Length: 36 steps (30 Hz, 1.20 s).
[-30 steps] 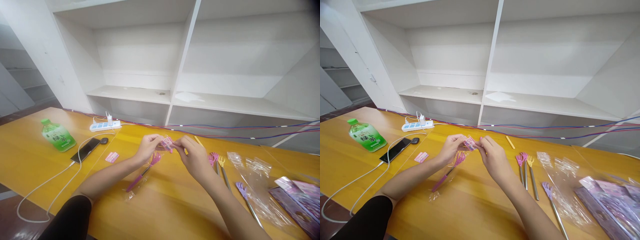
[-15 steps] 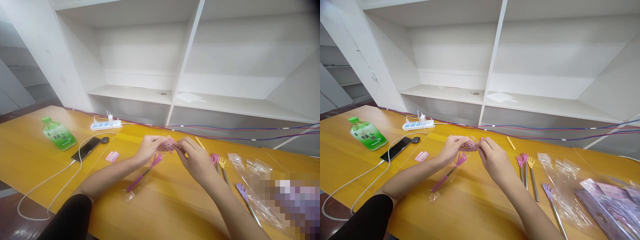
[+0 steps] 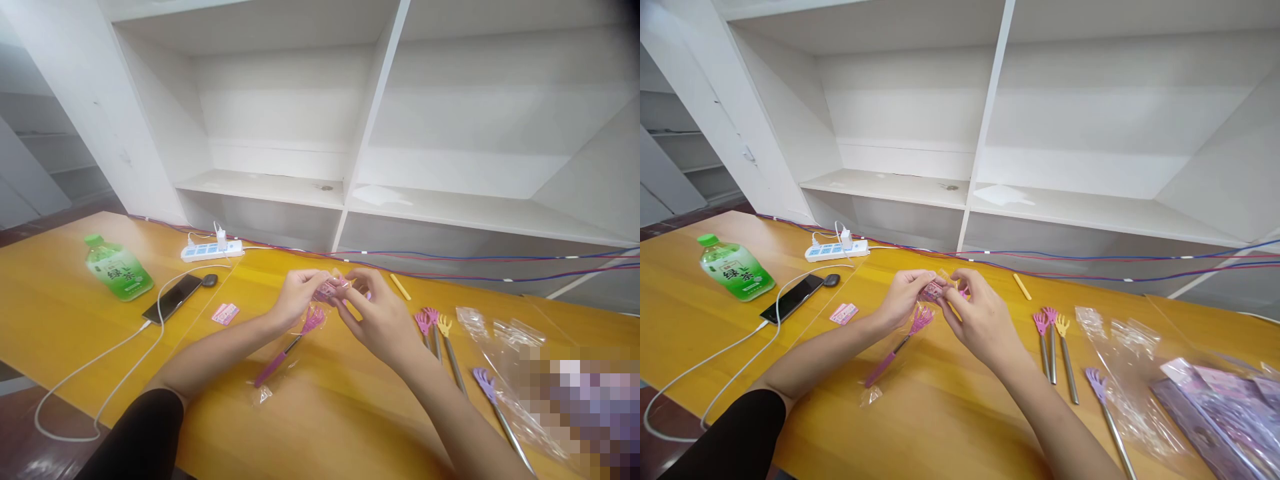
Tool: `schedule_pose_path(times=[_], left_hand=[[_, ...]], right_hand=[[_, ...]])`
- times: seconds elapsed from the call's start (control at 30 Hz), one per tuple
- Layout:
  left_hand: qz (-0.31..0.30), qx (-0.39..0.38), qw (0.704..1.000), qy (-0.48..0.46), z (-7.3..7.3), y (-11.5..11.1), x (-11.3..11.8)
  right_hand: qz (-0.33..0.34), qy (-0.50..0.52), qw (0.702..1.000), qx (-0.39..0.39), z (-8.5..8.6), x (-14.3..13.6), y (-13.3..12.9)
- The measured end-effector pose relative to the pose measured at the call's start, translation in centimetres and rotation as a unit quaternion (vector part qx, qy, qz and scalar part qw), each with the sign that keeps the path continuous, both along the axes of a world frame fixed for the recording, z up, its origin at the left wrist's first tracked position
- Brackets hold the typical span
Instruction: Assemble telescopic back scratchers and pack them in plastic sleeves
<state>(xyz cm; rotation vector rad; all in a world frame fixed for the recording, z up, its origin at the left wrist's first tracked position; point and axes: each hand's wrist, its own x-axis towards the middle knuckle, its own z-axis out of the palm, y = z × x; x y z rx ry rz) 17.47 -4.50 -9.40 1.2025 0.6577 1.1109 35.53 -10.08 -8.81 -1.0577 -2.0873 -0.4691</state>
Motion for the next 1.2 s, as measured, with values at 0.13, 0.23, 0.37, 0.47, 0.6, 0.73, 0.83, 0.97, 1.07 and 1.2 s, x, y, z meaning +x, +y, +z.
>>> schedule_pose_path(times=[0.13,0.23,0.37,0.47,0.6,0.73,0.83,0.97,1.07,1.2], left_hand=[[0.007,0.008,1.000,0.000,-0.1,0.1,0.0],[0.007,0.034,0.999,-0.002,-0.1,0.1,0.0],[0.035,0.079,0.996,0.019,-0.1,0.0,-0.2],[0.043,0.090,0.995,0.028,0.0,-0.1,-0.2],[0.012,0.069,0.997,0.017,0.0,-0.1,-0.1],[0.020,0.067,0.998,0.004,-0.1,0.1,0.0],[0.004,0.084,0.996,0.031,-0.1,0.3,-0.2],[-0.034,0.152,0.978,0.140,0.6,0.0,-0.8],[-0.022,0.207,0.955,0.213,1.0,-0.3,-1.1],[-0.089,0.184,0.932,0.298,0.9,-0.4,-1.1]], right_hand=[[-0.011,-0.014,0.999,0.028,-0.6,-0.1,0.4],[0.021,0.120,0.991,-0.049,-1.6,-0.3,0.8],[0.104,0.327,0.892,-0.294,-3.0,-1.1,1.8],[0.175,0.306,0.801,-0.485,-4.0,-2.2,2.3],[0.206,0.305,0.732,-0.573,-5.0,-4.1,2.0],[0.214,0.329,0.722,-0.569,-5.2,-4.8,1.4],[0.195,0.346,0.734,-0.550,-4.7,-4.0,1.6],[0.157,0.389,0.761,-0.494,-3.7,-2.1,2.5],[0.129,0.439,0.775,-0.435,-2.9,-0.6,2.8],[0.111,0.475,0.778,-0.397,-1.9,1.5,2.9]])
